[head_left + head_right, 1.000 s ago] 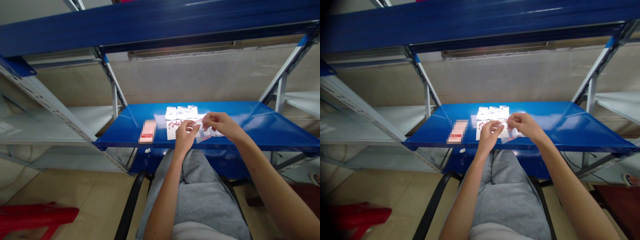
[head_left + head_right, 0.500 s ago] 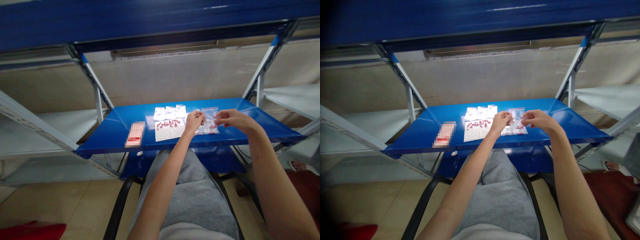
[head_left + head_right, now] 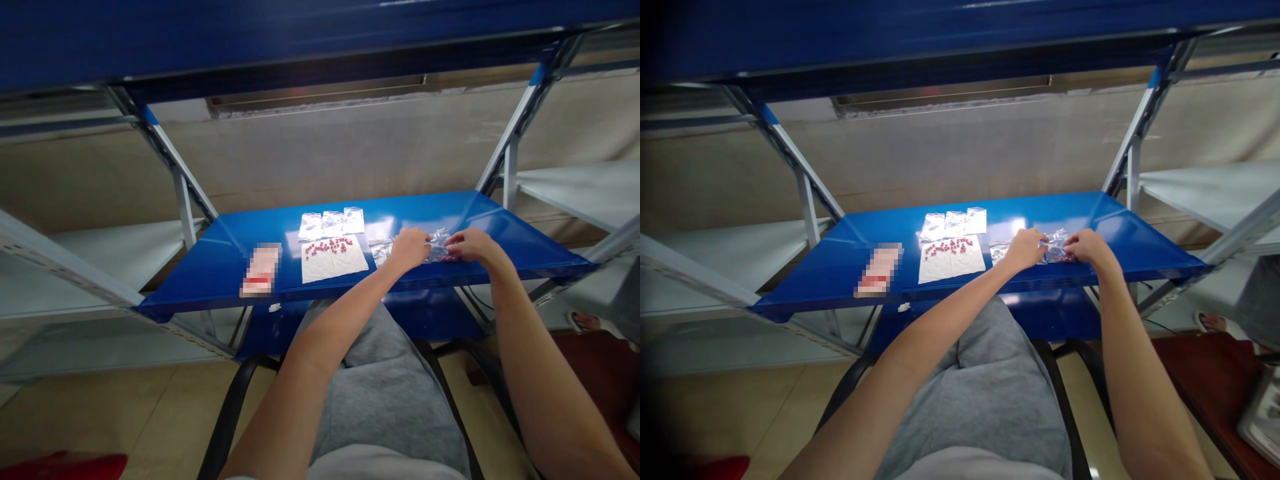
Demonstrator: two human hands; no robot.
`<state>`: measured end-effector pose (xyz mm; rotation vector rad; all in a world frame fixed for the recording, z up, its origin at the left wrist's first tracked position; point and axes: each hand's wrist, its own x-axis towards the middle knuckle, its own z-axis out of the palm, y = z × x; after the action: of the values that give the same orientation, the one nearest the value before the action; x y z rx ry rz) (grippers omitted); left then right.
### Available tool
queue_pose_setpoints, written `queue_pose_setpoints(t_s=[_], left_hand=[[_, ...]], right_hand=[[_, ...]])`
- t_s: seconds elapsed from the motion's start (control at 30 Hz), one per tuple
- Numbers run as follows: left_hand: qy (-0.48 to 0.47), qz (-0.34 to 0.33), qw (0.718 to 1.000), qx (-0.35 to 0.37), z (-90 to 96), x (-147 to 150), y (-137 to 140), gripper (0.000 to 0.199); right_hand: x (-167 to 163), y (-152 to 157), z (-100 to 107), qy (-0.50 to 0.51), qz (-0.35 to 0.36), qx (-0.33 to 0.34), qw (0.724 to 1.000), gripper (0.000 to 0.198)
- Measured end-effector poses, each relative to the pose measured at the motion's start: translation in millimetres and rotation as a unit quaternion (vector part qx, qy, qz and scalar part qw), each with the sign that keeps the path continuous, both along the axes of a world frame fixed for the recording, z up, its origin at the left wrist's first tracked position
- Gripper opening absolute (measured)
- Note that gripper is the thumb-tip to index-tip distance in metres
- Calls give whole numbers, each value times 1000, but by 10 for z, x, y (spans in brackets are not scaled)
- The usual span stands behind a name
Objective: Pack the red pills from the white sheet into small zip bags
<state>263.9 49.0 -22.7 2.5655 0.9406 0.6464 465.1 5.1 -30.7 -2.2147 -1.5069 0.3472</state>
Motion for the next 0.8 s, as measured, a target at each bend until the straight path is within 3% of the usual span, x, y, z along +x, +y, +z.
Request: queue_pose_setpoints(t_s=[0.13,0.23,0.37,0.47,0.6,0.7,0.8], left_hand=[[71,-13,995,69,-46,69,-133,31],[79,-4,993,91,-35,69,-212,32],[21,31,996,79,56,-87,-253,38],[-28,41,997,64,153,-418,-172,39],[-72,88,993,39,294,-1149,167,34],[-89,161,982,30,388,-1646,502,32],[-76,203,976,3,421,-1860,748,33]], right_hand=[[-39,53,22,-31,-8,-74,997,18],[-110,56,42,-99,-16,-63,993,20],[-248,27,59,-146,-32,-16,989,32],[-487,21,136,-144,-41,66,987,32],[-1038,161,302,-57,25,159,985,30],[-1464,453,387,0,100,128,987,28],[-1753,804,403,13,110,72,991,28]])
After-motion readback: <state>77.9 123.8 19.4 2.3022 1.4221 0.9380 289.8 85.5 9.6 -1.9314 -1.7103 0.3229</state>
